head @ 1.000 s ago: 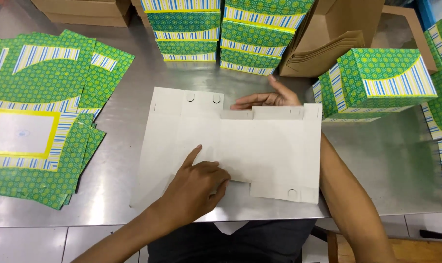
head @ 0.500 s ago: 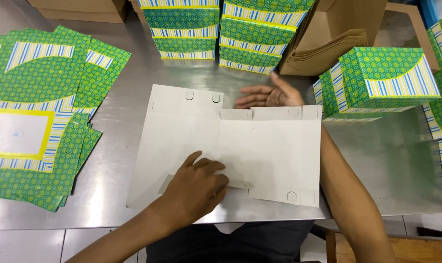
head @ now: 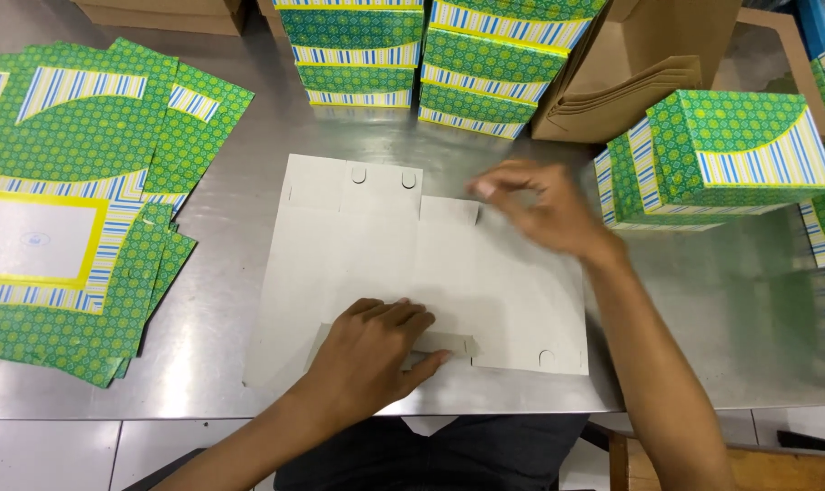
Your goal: The person folds and assembles patterned cardboard boxes on a metal table. They fold the flaps, tuck tabs into slots, and form the box shape. The person repeats this process for multiple boxes, stacking the finished ones nearby.
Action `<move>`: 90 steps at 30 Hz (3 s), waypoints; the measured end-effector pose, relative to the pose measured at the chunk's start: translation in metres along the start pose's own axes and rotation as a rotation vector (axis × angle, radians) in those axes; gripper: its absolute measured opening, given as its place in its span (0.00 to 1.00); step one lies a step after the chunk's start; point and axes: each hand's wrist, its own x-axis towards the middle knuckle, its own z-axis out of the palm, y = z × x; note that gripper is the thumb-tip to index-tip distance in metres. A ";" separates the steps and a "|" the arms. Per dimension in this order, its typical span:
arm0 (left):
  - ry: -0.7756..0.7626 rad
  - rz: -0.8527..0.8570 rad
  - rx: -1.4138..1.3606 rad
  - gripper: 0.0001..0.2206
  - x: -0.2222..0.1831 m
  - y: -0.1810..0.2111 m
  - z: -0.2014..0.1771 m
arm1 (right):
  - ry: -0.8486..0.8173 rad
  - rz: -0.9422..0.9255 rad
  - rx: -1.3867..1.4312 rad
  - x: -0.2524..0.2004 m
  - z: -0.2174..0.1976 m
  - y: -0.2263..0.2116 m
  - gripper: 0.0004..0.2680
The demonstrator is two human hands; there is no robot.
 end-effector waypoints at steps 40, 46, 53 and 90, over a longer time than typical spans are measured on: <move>-0.114 0.014 -0.247 0.22 0.059 -0.125 -0.057 | -0.604 -0.022 -0.396 -0.008 0.066 -0.026 0.49; -0.138 0.033 -0.274 0.28 0.060 -0.127 -0.056 | -0.607 -0.010 -0.303 -0.007 0.058 -0.025 0.44; -0.089 0.058 -0.219 0.34 0.063 -0.133 -0.043 | -0.562 0.068 -0.421 -0.008 0.074 -0.026 0.46; -0.138 -0.018 -0.229 0.38 0.065 -0.130 -0.046 | -0.537 0.107 -0.304 0.001 0.057 -0.036 0.45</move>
